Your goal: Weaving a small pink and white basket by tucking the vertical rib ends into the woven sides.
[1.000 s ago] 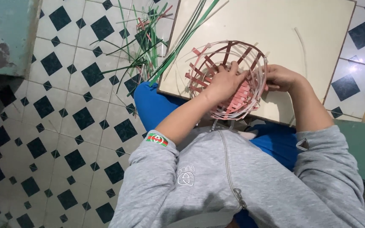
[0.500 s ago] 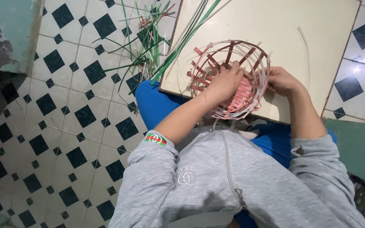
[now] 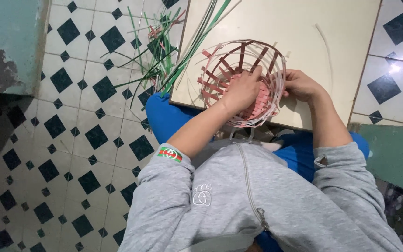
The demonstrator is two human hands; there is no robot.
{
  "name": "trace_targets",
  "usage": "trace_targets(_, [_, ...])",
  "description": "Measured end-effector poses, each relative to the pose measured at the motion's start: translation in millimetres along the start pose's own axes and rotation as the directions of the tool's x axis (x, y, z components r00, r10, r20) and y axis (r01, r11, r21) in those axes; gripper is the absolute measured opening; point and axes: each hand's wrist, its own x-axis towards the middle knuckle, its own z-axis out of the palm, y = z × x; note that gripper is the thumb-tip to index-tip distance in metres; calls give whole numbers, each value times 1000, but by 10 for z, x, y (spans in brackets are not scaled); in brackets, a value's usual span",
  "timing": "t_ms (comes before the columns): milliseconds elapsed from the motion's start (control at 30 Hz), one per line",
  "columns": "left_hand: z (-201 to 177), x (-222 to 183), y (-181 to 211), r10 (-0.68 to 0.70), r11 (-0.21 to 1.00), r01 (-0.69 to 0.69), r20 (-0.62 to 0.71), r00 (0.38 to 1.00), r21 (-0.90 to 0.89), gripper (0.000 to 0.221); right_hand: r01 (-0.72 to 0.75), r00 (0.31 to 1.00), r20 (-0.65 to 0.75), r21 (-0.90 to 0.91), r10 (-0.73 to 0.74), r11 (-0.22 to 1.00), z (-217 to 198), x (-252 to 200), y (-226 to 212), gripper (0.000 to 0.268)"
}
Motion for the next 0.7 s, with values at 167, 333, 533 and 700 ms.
trace_targets(167, [137,51,-45,-33,996,36,36,999,-77,15,11,1000,16,3,-11,1000,-40,9,49,22])
trace_targets(333, [310,120,-83,-210,912,303,320,924,-277,27,2,1000,21,37,-2,999,-7,-12,2,20])
trace_targets(533, [-213,112,40,118,977,-68,246,962,-204,12,-12,1000,23,-18,12,1000,47,-37,-64,14])
trace_targets(700, [-370,118,-25,134,970,-64,302,944,-233,19,18,1000,-1,-6,-18,1000,78,-67,-80,18])
